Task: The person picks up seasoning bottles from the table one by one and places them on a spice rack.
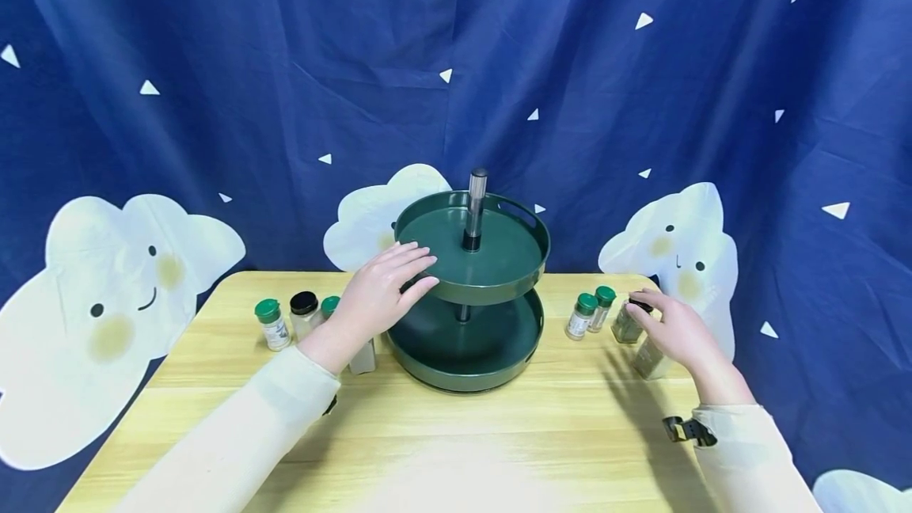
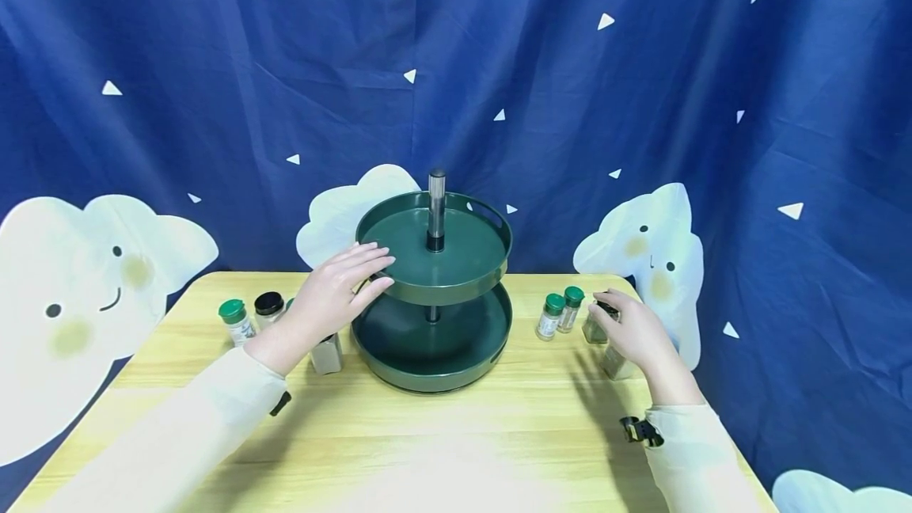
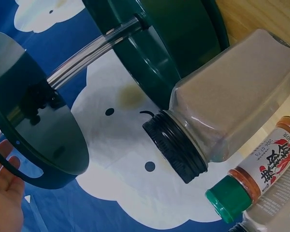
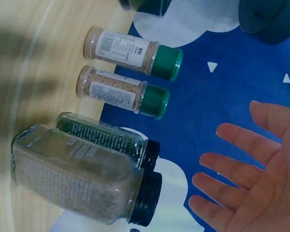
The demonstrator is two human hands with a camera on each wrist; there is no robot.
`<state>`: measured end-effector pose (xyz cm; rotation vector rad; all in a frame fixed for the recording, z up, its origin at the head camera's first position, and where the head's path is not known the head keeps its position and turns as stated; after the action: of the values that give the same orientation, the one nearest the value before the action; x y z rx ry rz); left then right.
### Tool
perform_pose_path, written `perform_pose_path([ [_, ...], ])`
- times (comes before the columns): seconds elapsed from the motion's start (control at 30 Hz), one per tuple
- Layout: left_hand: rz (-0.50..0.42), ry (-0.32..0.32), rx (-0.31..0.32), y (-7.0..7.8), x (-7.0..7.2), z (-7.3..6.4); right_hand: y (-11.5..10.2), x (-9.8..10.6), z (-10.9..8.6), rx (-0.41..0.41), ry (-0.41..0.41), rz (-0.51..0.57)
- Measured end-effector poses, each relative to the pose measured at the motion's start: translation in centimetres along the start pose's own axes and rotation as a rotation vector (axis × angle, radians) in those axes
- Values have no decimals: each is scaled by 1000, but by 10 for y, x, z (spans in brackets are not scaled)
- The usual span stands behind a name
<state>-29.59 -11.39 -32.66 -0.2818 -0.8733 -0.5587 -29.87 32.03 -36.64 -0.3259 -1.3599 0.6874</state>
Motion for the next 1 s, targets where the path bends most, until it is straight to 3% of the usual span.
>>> perform_pose_path([
  [0.63,6,-8,1,-1,-1,0,25,-4,-5,-102,9,-88],
  [1.0,2,-21,14,-2,-2,0,42,-5,-10,-127,55,-96],
])
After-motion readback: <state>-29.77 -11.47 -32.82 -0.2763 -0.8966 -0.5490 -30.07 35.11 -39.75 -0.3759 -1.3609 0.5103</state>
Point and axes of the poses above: each hand's wrist, its own z-axis towards the middle knuckle, its own x-axis out of the back of the hand, y = z × x, the point moved 5 cm from there along z, towards the middle knuckle, and after that the axes turned 12 degrees about z, right-handed, at the moved point
